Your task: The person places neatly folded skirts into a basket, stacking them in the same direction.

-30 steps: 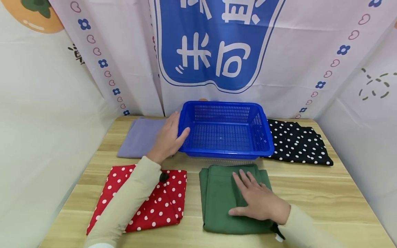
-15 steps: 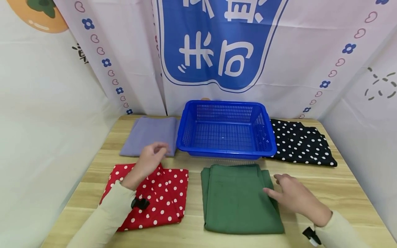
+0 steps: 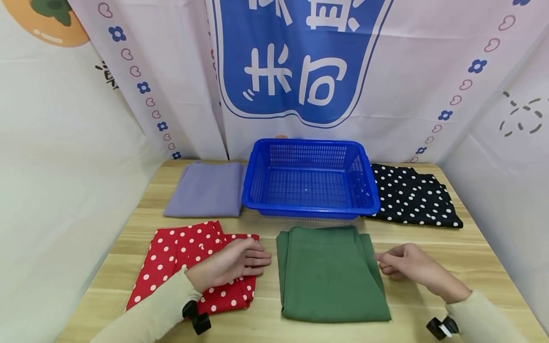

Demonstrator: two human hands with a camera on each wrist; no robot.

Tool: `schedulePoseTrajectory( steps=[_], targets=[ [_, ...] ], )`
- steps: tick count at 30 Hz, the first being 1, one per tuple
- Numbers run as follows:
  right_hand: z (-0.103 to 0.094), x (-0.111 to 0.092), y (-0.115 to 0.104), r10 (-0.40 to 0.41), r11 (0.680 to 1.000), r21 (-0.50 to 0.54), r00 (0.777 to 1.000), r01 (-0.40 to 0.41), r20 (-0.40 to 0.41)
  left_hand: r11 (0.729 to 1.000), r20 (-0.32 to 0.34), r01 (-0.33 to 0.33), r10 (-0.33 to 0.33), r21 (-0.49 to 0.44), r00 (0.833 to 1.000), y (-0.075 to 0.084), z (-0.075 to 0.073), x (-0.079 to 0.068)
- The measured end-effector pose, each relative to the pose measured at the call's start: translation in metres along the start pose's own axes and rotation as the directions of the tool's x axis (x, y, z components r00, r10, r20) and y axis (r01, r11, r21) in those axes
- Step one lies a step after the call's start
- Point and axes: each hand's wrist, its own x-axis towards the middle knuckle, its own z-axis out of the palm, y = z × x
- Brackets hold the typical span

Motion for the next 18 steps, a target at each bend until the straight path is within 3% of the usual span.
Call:
schedulePoseTrajectory(
  steps=[4, 7, 11, 15, 18],
  targets=[
    [0.006, 0.006, 0.004, 0.026, 0.986, 0.160, 0.998, -0.035, 0.062, 1.000, -0.041, 0.011, -0.012, -0.024, 0.999, -0.005, 0.017, 0.011],
    [0.011, 0.011, 0.002, 0.037, 0.977, 0.208, 0.997, -0.052, 0.075, 1.000, -0.064, 0.010, -0.011, -0.016, 0.998, -0.007, 0.027, 0.021],
    [0.022, 0.015, -0.003, 0.001, 0.983, 0.182, 0.995, -0.020, 0.101, 0.999, -0.069, -0.010, 0.013, 0.049, 0.998, -0.010, 0.041, 0.034],
    [0.031, 0.014, -0.007, -0.069, 0.992, 0.114, 0.993, 0.057, 0.100, 0.983, -0.047, -0.076, 0.085, 0.165, 0.995, -0.017, 0.053, 0.041],
    [0.034, 0.013, -0.008, -0.111, 0.988, 0.119, 0.990, 0.101, 0.089, 0.973, -0.021, -0.129, 0.135, 0.190, 0.991, -0.022, 0.058, 0.043]
  ],
)
